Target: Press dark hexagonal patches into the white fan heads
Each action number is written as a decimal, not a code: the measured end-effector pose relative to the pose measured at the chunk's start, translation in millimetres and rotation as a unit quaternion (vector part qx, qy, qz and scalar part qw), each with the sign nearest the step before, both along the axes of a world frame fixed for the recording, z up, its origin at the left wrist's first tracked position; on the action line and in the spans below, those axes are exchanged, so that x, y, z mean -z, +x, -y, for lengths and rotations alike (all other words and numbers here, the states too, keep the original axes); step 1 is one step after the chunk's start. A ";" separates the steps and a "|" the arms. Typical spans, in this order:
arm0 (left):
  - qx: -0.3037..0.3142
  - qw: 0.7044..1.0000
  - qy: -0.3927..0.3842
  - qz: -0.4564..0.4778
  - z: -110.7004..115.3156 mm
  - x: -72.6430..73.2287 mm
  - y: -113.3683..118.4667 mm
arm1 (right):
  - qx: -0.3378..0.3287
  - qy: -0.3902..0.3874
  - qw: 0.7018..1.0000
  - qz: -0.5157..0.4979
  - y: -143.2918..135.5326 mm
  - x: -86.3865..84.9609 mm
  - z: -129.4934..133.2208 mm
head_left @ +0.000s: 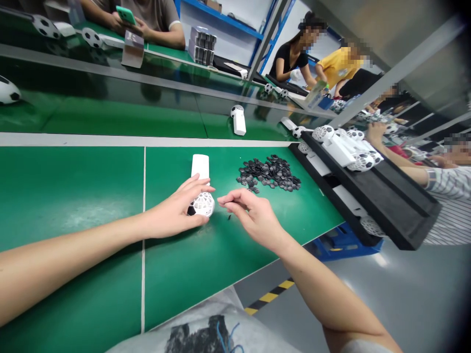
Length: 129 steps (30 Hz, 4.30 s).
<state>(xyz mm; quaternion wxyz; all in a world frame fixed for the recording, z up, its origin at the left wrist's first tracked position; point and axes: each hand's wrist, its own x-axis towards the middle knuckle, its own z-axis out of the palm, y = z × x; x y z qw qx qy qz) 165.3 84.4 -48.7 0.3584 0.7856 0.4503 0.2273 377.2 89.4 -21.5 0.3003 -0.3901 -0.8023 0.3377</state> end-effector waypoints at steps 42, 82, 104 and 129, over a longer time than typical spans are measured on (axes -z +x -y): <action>0.042 0.998 -0.013 -0.034 -7.0 -13.0 -4.0 | 0.085 0.219 0.876 0.421 23.8 29.0 -82.0; -0.061 0.996 -0.035 -0.057 -4.6 -24.5 -28.1 | -0.097 0.098 0.989 0.060 -48.5 13.3 -23.1; -0.197 0.980 0.014 0.001 -38.6 -17.4 -43.0 | 0.121 0.176 0.975 0.058 20.7 18.7 -56.7; -0.386 0.871 0.267 -0.142 -184.2 29.3 -49.1 | 0.206 0.113 0.960 0.155 119.2 82.3 -92.3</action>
